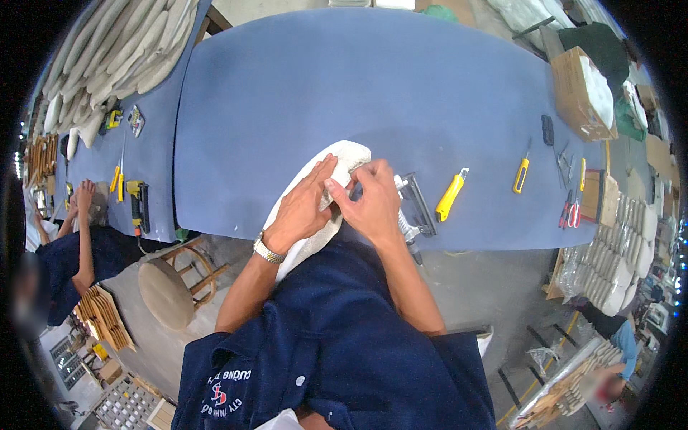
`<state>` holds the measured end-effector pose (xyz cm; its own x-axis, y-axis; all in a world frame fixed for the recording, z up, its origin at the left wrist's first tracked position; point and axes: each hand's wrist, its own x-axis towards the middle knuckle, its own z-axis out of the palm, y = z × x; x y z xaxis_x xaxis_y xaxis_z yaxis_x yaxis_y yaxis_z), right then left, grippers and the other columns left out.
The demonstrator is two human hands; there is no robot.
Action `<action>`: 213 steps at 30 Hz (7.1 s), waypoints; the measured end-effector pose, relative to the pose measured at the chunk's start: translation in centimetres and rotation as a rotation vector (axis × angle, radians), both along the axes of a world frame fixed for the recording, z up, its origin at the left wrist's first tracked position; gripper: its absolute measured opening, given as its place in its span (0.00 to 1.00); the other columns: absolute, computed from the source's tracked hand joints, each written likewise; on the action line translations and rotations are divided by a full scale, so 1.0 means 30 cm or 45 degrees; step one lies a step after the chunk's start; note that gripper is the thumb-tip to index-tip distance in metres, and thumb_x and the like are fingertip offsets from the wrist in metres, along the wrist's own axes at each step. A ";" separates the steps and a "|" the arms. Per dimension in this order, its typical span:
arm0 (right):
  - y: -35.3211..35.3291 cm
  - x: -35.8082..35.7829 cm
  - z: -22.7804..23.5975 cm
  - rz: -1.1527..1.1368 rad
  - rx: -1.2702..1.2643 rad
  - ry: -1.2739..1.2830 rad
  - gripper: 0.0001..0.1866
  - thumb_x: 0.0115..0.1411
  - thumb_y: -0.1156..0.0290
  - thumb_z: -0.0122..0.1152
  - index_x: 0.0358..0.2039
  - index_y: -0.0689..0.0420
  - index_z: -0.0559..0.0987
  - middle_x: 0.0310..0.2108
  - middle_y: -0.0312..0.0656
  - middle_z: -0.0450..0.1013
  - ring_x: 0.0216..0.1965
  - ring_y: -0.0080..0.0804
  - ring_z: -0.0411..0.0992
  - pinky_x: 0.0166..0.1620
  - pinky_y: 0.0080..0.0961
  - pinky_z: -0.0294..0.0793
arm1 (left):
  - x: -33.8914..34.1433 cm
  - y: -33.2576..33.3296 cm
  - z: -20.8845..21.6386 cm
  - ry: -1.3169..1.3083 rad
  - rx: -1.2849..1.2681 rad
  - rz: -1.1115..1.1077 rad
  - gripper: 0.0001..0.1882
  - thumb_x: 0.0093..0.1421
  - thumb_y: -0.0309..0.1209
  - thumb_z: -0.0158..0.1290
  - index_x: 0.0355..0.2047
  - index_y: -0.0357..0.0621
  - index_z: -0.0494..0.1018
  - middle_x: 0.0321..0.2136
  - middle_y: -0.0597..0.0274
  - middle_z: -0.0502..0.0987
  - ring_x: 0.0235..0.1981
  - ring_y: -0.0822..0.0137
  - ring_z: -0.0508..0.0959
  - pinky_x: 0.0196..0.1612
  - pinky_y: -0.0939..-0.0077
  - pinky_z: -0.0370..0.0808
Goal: The person covers a foam cushion with fabric, folds and smooths the edges, and uses a staple gun to secure the fabric. They trim excess fabric with a utility knife and repeat the process on multiple cushions.
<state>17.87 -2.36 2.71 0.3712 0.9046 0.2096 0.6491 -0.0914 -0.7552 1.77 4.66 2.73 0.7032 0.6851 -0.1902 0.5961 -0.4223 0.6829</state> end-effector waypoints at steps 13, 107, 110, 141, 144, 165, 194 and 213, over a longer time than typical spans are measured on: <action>0.104 0.050 -0.124 0.059 -0.196 0.562 0.18 0.71 0.69 0.58 0.25 0.64 0.71 0.22 0.38 0.61 0.25 0.26 0.58 0.30 0.29 0.58 | 0.052 0.068 -0.023 0.039 -0.073 -0.016 0.50 0.52 0.23 0.61 0.75 0.46 0.53 0.75 0.53 0.57 0.75 0.49 0.58 0.72 0.53 0.63; 0.181 0.060 -0.295 0.088 0.109 1.205 0.15 0.73 0.66 0.55 0.33 0.66 0.78 0.44 0.43 0.73 0.47 0.31 0.69 0.53 0.31 0.68 | 0.097 0.400 -0.116 -0.329 -0.826 -0.155 0.43 0.71 0.39 0.55 0.76 0.36 0.45 0.77 0.41 0.47 0.78 0.54 0.46 0.77 0.60 0.46; 0.138 0.034 -0.361 0.104 0.085 1.367 0.16 0.73 0.65 0.55 0.34 0.65 0.79 0.48 0.43 0.73 0.49 0.31 0.69 0.54 0.31 0.67 | 0.091 0.353 -0.141 -0.177 -0.651 -0.218 0.42 0.74 0.46 0.50 0.76 0.35 0.45 0.76 0.37 0.47 0.78 0.46 0.43 0.77 0.59 0.45; -0.085 0.245 -0.125 -0.305 -0.487 0.401 0.41 0.50 0.81 0.72 0.67 0.53 0.73 0.51 0.47 0.74 0.52 0.40 0.77 0.56 0.35 0.77 | 0.114 0.235 -0.026 0.247 0.061 -0.122 0.37 0.72 0.45 0.48 0.74 0.43 0.53 0.72 0.44 0.60 0.71 0.43 0.64 0.63 0.53 0.75; -0.074 0.199 0.071 -0.226 -0.313 0.876 0.37 0.54 0.79 0.72 0.66 0.58 0.73 0.57 0.46 0.75 0.54 0.32 0.77 0.57 0.31 0.77 | 0.098 0.242 0.057 0.286 0.057 -0.126 0.37 0.72 0.45 0.49 0.74 0.43 0.53 0.72 0.44 0.60 0.71 0.43 0.64 0.62 0.53 0.75; 0.031 0.272 0.077 0.265 -0.422 0.528 0.35 0.51 0.68 0.71 0.61 0.60 0.77 0.50 0.52 0.80 0.47 0.46 0.81 0.51 0.33 0.77 | 0.199 0.237 -0.021 0.233 -0.084 -0.130 0.42 0.64 0.31 0.55 0.76 0.45 0.51 0.73 0.45 0.58 0.69 0.38 0.65 0.65 0.50 0.73; 0.102 0.197 -0.079 0.244 -0.337 0.633 0.34 0.51 0.73 0.69 0.61 0.63 0.75 0.57 0.53 0.77 0.57 0.47 0.78 0.59 0.33 0.75 | 0.173 0.328 -0.146 0.210 -0.175 -0.129 0.48 0.57 0.22 0.57 0.75 0.36 0.46 0.75 0.42 0.53 0.74 0.40 0.58 0.69 0.44 0.65; -0.109 0.146 -0.009 0.153 -0.097 0.486 0.32 0.53 0.76 0.69 0.61 0.61 0.76 0.56 0.52 0.79 0.54 0.41 0.80 0.56 0.33 0.76 | 0.162 0.167 -0.020 0.239 -0.053 0.002 0.46 0.59 0.29 0.62 0.72 0.31 0.52 0.71 0.33 0.59 0.69 0.40 0.65 0.68 0.54 0.69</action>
